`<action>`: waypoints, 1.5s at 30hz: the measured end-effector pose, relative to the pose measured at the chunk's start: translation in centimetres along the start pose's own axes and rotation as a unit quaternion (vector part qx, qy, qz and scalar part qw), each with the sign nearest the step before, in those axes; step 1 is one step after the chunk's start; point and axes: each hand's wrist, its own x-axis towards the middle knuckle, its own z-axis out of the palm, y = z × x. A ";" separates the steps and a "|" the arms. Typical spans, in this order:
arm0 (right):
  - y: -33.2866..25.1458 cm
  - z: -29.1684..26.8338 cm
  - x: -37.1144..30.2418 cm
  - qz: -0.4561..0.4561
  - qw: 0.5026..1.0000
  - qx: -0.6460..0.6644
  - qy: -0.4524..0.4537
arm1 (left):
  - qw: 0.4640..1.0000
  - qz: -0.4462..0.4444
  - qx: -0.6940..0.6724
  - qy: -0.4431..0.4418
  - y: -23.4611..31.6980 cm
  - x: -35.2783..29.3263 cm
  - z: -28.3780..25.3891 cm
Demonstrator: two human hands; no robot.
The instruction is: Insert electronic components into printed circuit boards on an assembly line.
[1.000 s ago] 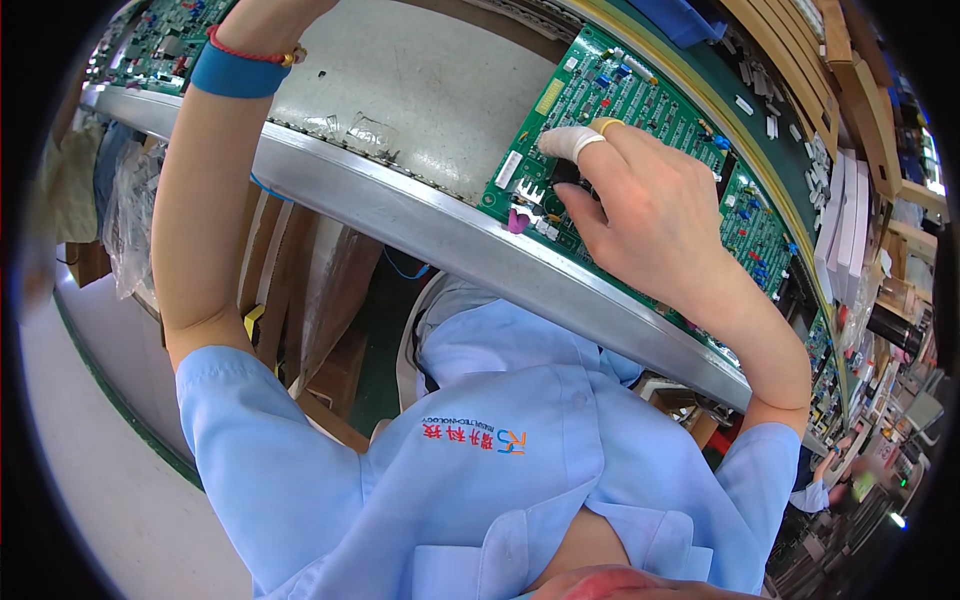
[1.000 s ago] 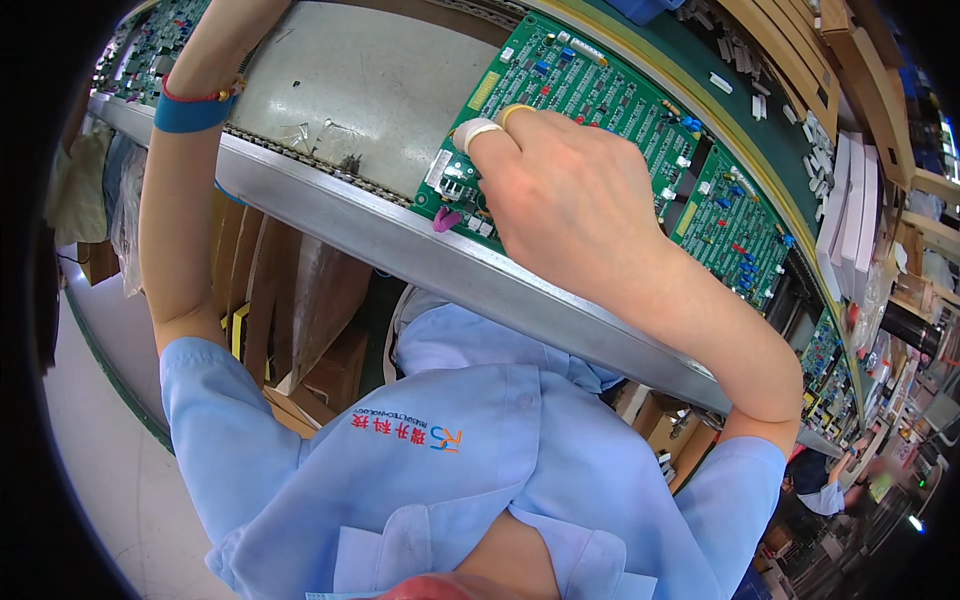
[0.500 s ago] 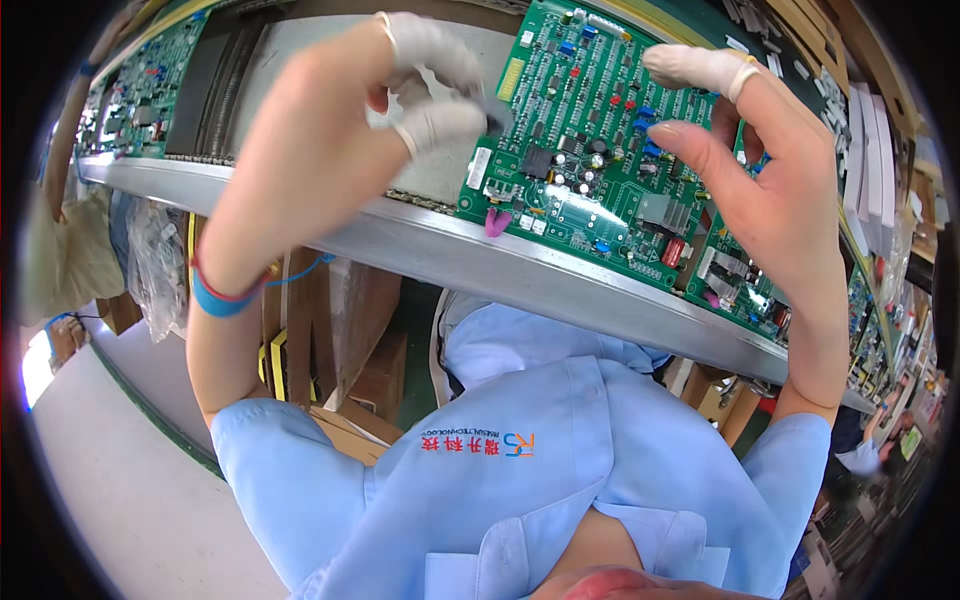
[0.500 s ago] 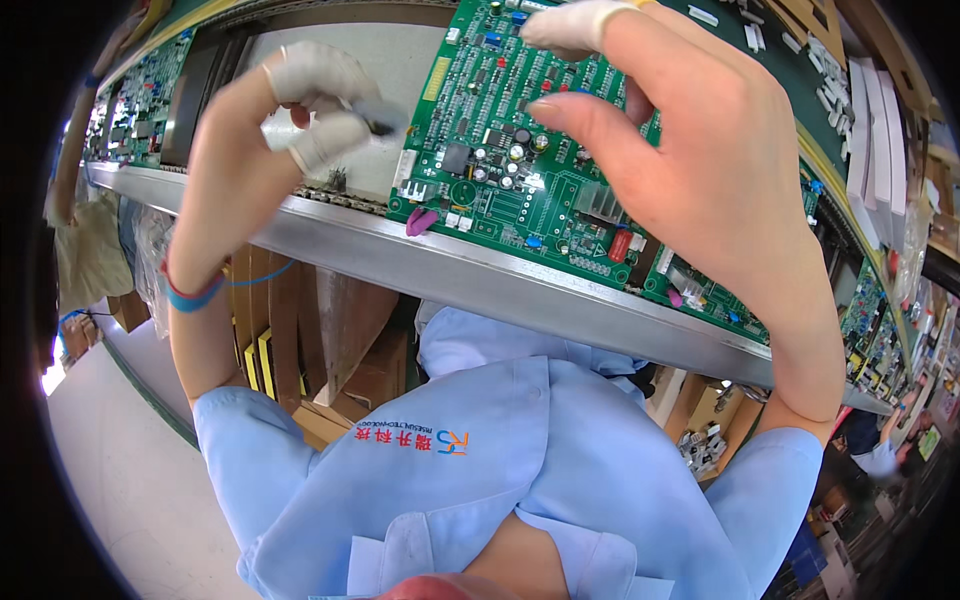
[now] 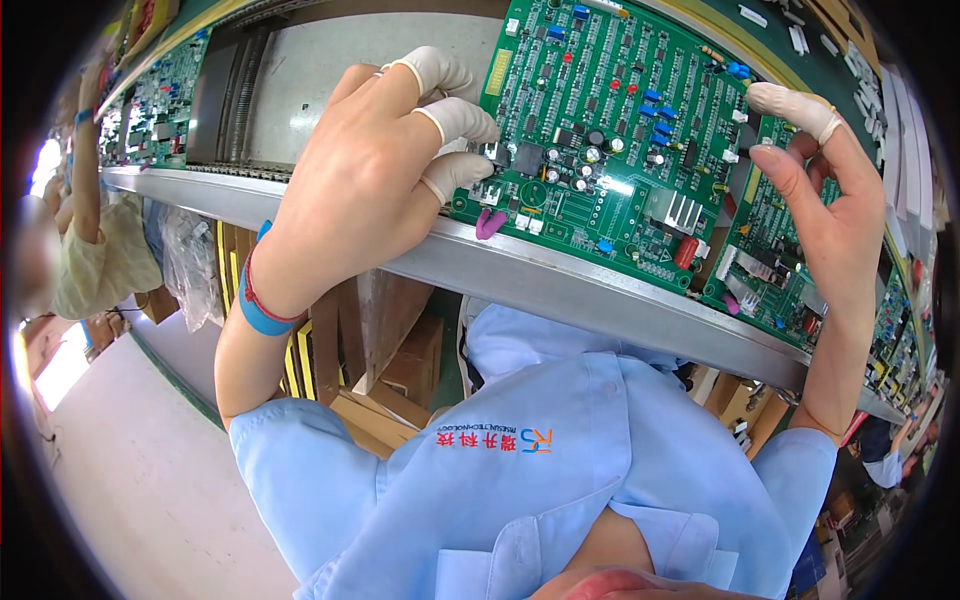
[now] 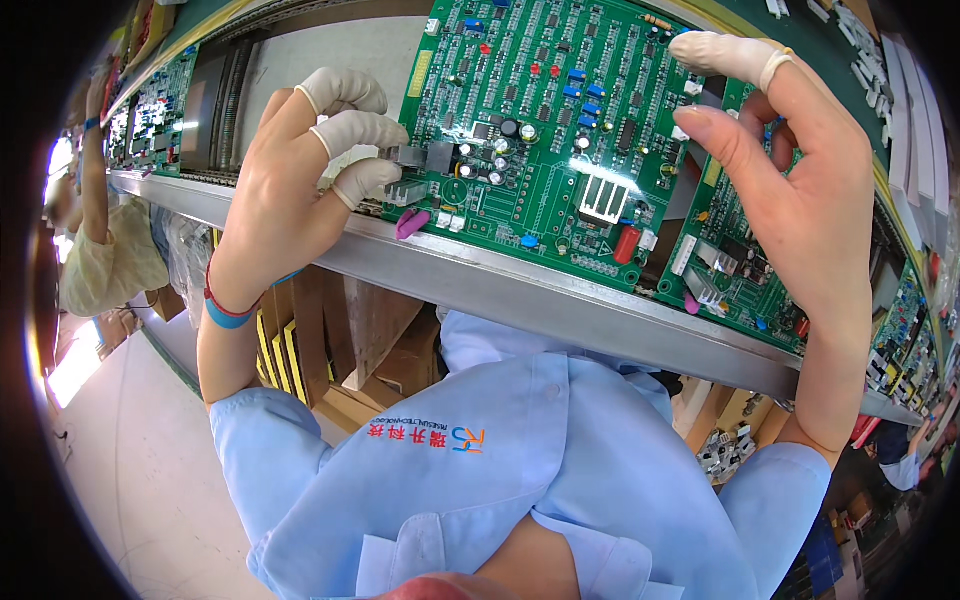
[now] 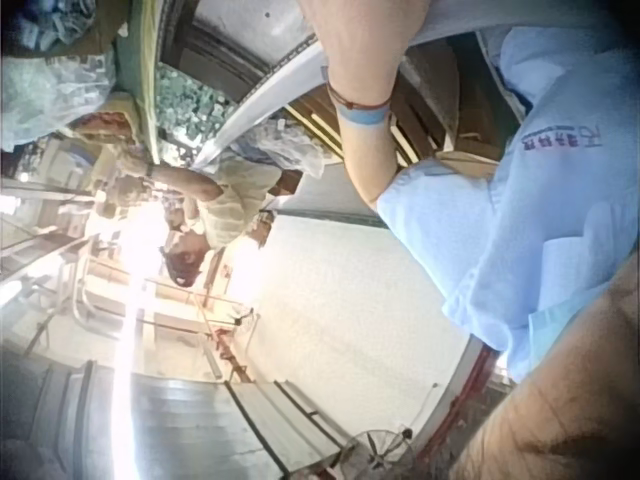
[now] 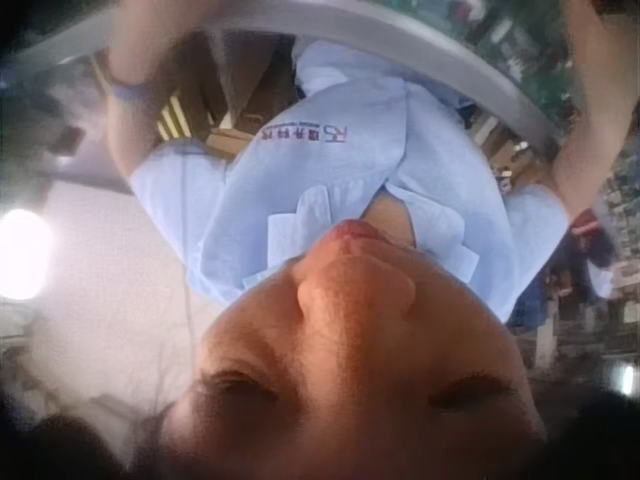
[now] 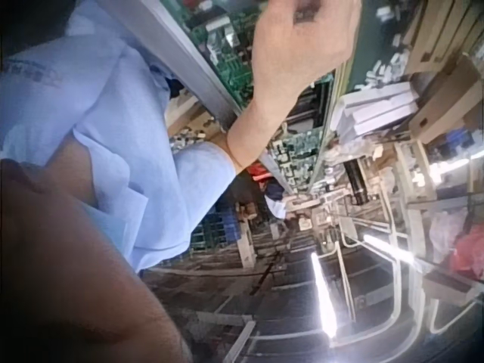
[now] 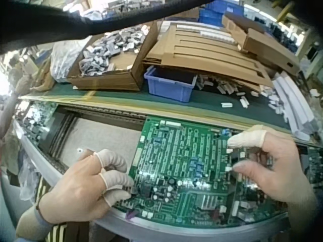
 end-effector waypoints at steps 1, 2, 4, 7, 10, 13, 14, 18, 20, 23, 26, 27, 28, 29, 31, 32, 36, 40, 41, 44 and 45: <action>0.1 0.0 -0.1 0.001 1.000 0.003 0.000 | 1.000 0.000 0.001 -0.003 0.1 0.1 -0.1; 0.2 0.0 -0.2 0.004 1.000 0.004 0.002 | 1.000 0.009 0.013 -0.002 0.3 0.1 -0.1; 0.4 -0.1 -0.3 0.007 1.000 0.006 0.004 | 1.000 0.019 0.024 -0.003 0.4 0.3 -0.2; 0.5 -0.2 -0.6 0.012 1.000 0.007 0.006 | 0.998 0.058 0.034 -0.014 0.8 0.6 -0.6; 0.9 -0.3 -0.7 0.009 1.000 0.001 0.011 | 0.997 0.058 0.057 -0.018 1.1 0.7 -0.6; 1.4 -0.1 -0.8 -0.035 0.998 0.011 0.057 | 0.997 0.049 0.055 -0.019 1.1 0.6 -0.8; 1.6 -0.3 -0.9 -0.035 0.997 0.010 0.062 | 0.996 0.061 0.060 -0.019 1.2 0.7 -0.8; 1.8 -0.7 -1.2 -0.015 0.998 0.003 0.063 | 0.995 0.076 0.066 -0.016 1.2 0.9 -0.7; 2.2 -0.8 -1.3 -0.011 0.998 0.000 0.064 | 0.994 0.079 0.065 -0.027 1.1 0.9 -0.7; 2.2 -1.2 -1.3 -0.003 0.997 -0.005 0.077 | 0.993 0.097 0.063 -0.034 1.2 1.2 -0.8; 1.7 -1.8 -1.1 -0.009 0.995 -0.013 0.101 | 0.991 0.101 0.079 -0.038 1.7 1.5 -1.4; 1.6 -1.8 -0.9 0.002 0.993 0.030 0.111 | 0.990 0.092 0.095 -0.044 2.0 2.0 -1.4; 1.9 -1.8 -0.8 0.017 0.992 0.056 0.113 | 0.990 0.097 0.099 -0.039 2.4 2.2 -1.6; 1.9 -2.1 -0.6 -0.009 0.993 0.017 0.116 | 0.989 0.106 0.102 -0.029 2.7 2.3 -1.7; 2.6 -2.3 -0.3 -0.013 0.992 0.006 0.129 | 0.988 0.102 0.104 -0.049 3.0 2.3 -1.6; 3.0 -2.7 -0.1 -0.023 0.990 0.005 0.140 | 0.989 0.099 0.098 -0.050 3.2 2.6 -1.4; 3.8 -5.5 1.6 -0.024 0.980 -0.060 0.190 | 0.989 0.087 0.084 -0.090 3.1 3.0 -1.8; 6.6 -10.8 6.2 -0.078 0.940 -0.121 0.308 | 0.980 0.127 0.085 -0.124 2.7 3.3 -2.3; 8.1 -12.5 7.8 -0.069 0.930 -0.162 0.322 | 0.978 0.129 0.104 -0.130 2.5 3.5 -2.3; 11.9 -16.9 13.2 -0.075 0.895 -0.226 0.378 | 0.978 0.097 0.086 -0.165 2.5 4.1 -2.9; 14.7 -19.0 15.0 -0.078 0.891 -0.229 0.385 | 0.978 0.101 0.091 -0.160 2.3 4.3 -3.0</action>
